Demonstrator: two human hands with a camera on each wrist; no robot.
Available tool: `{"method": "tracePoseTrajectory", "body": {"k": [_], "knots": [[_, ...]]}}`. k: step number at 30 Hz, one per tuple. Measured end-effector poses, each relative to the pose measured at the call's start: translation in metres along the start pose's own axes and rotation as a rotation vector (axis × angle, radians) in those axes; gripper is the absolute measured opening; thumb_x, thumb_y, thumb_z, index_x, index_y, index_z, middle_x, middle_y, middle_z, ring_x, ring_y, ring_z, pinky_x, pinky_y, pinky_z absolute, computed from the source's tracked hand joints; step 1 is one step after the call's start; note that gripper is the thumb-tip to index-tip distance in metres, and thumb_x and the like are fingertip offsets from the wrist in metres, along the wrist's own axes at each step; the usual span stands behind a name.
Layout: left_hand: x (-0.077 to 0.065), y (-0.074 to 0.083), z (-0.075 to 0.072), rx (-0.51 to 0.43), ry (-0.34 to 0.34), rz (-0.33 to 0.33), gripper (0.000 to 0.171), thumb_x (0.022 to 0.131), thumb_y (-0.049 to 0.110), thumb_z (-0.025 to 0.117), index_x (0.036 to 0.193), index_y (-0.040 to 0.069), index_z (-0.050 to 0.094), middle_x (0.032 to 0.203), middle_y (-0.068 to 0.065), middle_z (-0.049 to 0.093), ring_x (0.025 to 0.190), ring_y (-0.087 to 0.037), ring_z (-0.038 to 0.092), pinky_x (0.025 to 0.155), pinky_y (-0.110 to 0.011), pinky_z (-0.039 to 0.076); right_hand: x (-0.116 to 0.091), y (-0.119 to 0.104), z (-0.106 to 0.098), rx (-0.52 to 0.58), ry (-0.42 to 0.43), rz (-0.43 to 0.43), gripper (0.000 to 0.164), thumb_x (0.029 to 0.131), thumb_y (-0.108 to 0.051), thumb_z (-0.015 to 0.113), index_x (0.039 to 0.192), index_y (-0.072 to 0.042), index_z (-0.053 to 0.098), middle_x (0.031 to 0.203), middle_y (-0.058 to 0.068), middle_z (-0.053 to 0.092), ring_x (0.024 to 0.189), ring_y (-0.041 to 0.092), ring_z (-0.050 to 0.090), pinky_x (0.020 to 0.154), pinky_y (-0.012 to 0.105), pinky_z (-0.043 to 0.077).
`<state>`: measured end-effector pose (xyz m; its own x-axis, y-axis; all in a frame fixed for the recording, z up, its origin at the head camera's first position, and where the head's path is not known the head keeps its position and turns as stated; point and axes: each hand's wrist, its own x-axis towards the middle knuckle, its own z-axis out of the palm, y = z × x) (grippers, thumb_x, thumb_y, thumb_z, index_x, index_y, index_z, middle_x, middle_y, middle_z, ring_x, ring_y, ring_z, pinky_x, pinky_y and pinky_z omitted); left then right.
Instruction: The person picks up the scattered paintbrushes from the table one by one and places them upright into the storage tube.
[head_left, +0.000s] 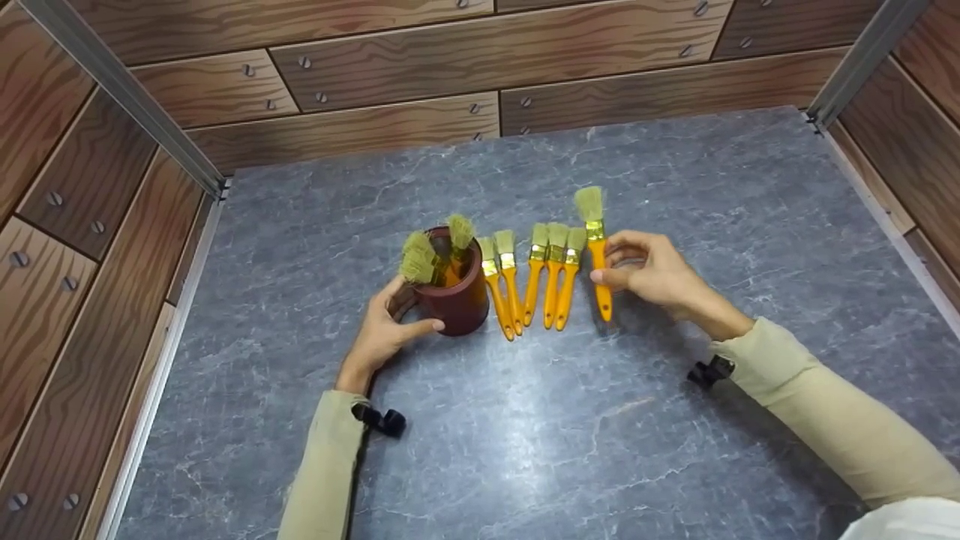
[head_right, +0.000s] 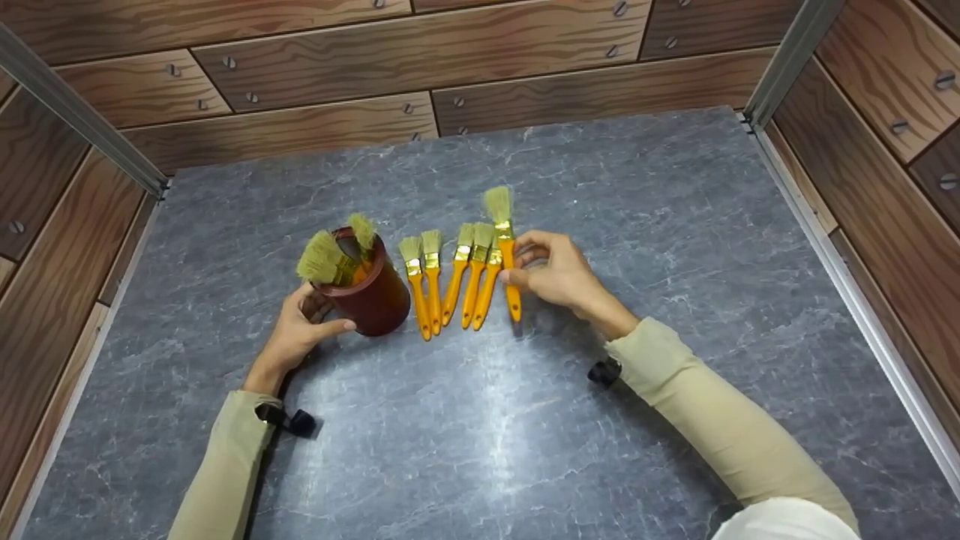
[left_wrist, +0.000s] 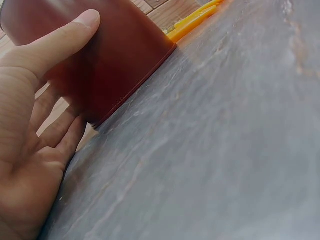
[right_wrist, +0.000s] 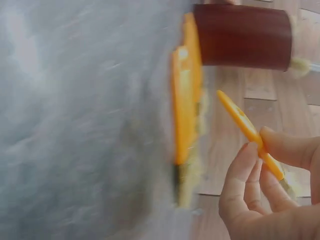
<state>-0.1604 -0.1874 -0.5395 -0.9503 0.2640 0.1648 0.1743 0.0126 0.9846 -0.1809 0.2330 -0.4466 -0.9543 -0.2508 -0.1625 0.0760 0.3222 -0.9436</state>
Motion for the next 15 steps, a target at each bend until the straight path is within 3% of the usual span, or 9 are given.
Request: {"method": "tracePoseTrajectory", "body": {"k": [7, 15], "knots": [[0.000, 0.000, 0.000, -0.015, 0.001, 0.004, 0.088, 0.081, -0.002, 0.092, 0.158, 0.012, 0.052, 0.148, -0.011, 0.065, 0.140, -0.027, 0.061, 0.124, -0.038, 0.045, -0.003, -0.031, 0.007, 0.064, -0.070, -0.102, 0.037, 0.095, 0.000, 0.078, 0.127, 0.009, 0.062, 0.114, 0.014, 0.067, 0.096, 0.020, 0.077, 0.090, 0.039, 0.067], [0.001, -0.001, 0.000, -0.010, -0.002, 0.005, 0.088, 0.082, -0.003, 0.091, 0.159, 0.011, 0.051, 0.151, -0.011, 0.063, 0.142, -0.027, 0.059, 0.126, -0.039, 0.043, 0.002, -0.070, 0.018, 0.093, -0.068, -0.233, 0.031, 0.097, 0.002, 0.076, 0.123, 0.011, 0.064, 0.112, 0.015, 0.069, 0.094, 0.025, 0.079, 0.088, 0.040, 0.068]]}}
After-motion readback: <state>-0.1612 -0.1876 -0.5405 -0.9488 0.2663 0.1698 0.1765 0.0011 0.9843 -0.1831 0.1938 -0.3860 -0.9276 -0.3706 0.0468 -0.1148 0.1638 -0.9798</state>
